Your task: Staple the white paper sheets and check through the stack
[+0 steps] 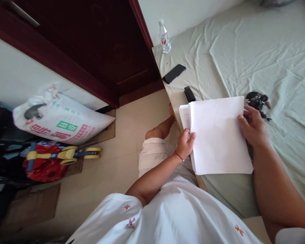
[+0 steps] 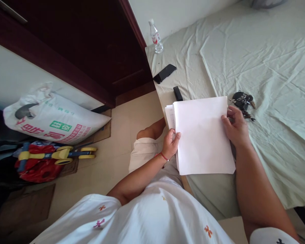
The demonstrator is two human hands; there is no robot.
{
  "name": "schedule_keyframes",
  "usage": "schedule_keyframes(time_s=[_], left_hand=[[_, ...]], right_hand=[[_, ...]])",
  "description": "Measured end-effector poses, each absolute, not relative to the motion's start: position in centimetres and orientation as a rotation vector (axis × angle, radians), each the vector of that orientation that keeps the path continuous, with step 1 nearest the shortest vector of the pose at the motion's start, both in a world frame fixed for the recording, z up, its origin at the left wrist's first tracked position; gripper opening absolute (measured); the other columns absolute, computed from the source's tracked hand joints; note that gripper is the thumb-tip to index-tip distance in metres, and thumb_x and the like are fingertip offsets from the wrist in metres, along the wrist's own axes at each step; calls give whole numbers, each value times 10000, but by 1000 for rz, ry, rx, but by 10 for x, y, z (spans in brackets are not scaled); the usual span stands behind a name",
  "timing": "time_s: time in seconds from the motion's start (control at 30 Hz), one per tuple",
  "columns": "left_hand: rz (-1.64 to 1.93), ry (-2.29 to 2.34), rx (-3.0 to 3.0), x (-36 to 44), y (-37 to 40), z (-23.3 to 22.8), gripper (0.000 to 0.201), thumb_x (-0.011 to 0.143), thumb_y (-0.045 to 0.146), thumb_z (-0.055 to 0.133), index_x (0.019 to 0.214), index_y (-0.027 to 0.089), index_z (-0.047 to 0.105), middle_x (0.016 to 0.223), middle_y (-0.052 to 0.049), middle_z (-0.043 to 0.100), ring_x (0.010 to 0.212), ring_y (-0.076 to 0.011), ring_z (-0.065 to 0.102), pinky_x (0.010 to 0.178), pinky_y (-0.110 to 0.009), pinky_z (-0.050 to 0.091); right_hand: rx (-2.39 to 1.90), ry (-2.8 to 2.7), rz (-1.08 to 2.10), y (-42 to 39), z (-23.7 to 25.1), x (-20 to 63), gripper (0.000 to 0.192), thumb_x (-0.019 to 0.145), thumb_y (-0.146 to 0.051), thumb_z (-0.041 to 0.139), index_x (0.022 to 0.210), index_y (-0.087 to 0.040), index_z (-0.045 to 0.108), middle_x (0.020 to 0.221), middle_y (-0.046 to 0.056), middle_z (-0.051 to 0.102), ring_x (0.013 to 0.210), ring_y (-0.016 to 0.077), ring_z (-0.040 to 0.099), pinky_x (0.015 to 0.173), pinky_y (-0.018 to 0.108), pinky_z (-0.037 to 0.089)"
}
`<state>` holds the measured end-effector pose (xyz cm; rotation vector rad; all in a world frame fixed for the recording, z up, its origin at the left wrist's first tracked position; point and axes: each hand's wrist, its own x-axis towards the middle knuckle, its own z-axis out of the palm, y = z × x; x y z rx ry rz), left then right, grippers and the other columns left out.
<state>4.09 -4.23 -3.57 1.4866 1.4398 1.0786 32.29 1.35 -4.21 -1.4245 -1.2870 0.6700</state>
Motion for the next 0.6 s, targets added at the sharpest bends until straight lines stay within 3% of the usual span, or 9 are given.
schedule_keyframes(time_s=[0.13,0.23,0.4,0.6], left_hand=[[1091,1425,1500,40,-42,-39,324,956,537,509,867,226,494,694,31,539,641,-133,491,645,-271,375],[1093,1414,1504,40,-42,-38,318,958,535,508,886,226,505,698,31,546,646,-136,495,662,-274,385],[1100,1409,1509,41,-41,-36,329,938,538,542,856,222,501,680,40,519,628,-127,460,661,-273,380],[1175,1236,1313,40,-42,-38,285,979,412,444,816,202,547,690,22,505,668,-130,458,674,-270,395]], right_hand=[[-1409,-1230,829,12,-42,323,507,808,-434,740,1282,-296,619,1005,28,727,790,148,639,692,289,514],[-1374,-1112,985,9,-34,320,411,793,-479,758,1136,-255,715,823,5,708,630,117,570,577,247,454],[-1303,-897,1042,6,-27,318,275,669,-384,872,867,-231,757,755,-9,706,598,104,566,570,239,456],[-1207,-700,961,10,-29,318,262,574,-286,908,760,-206,743,741,-22,715,615,79,579,618,212,474]])
